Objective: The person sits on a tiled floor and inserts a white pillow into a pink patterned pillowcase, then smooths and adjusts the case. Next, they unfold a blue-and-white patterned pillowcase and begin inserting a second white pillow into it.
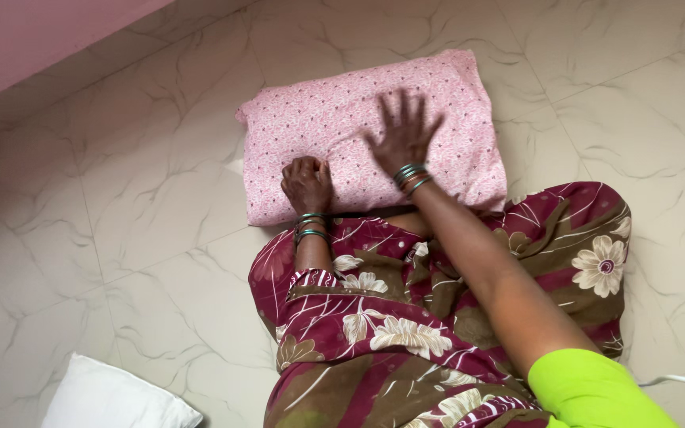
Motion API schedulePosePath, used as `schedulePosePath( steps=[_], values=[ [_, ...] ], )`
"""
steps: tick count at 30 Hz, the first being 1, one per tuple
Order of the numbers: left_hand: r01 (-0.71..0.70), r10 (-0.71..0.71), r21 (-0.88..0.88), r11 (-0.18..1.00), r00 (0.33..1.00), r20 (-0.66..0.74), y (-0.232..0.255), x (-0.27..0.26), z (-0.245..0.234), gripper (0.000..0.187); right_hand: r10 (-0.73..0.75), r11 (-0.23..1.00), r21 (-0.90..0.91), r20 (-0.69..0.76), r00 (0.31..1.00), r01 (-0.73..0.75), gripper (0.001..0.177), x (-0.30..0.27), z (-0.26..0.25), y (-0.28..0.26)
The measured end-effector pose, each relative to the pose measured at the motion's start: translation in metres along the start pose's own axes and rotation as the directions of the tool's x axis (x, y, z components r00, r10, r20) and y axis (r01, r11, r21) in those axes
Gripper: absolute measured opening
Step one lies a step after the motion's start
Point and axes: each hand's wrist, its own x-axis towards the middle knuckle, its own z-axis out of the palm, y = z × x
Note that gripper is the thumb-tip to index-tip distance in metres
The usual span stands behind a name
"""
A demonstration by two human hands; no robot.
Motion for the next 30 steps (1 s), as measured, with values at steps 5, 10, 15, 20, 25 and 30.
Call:
schedulePosePath(
  steps=[5, 10, 15, 20, 25, 30],
  values=[
    [0.01, -0.009, -0.05, 0.999, 1.0, 0.008, 0.009, 0.002, -0.003, 0.018, 0.221, 0.965, 0.133, 0.053, 0.974, -0.226, 0.089, 0.011, -0.015, 0.051],
    [0.057, -0.057, -0.018, 0.998, 0.998, -0.011, 0.022, 0.008, 0.005, 0.018, 0.089, 0.992, 0.094, -0.029, 0.996, -0.086, 0.085, 0.005, 0.005, 0.052],
    [-0.351, 0.346, 0.214, 0.912, 0.936, 0.058, 0.042, 0.03, 0.02, 0.071, -0.021, 0.999, 0.037, -0.047, 0.999, 0.023, 0.086, -0.007, 0.012, 0.054],
    [-0.01, -0.097, 0.344, 0.939, 0.952, 0.292, 0.018, 0.047, -0.004, 0.085, 0.048, 0.999, -0.01, 0.051, 0.998, -0.048, 0.084, 0.004, 0.0, 0.074],
    [0.197, -0.282, 0.369, 0.908, 0.94, 0.192, -0.004, 0.033, -0.009, 0.085, 0.309, 0.942, 0.091, 0.132, 0.942, -0.322, 0.082, 0.012, -0.021, 0.107],
    [0.146, -0.206, 0.391, 0.909, 0.972, 0.116, -0.014, 0.017, 0.016, 0.084, 0.446, 0.881, 0.093, 0.164, 0.88, -0.463, 0.074, 0.02, -0.03, 0.128]
  ],
)
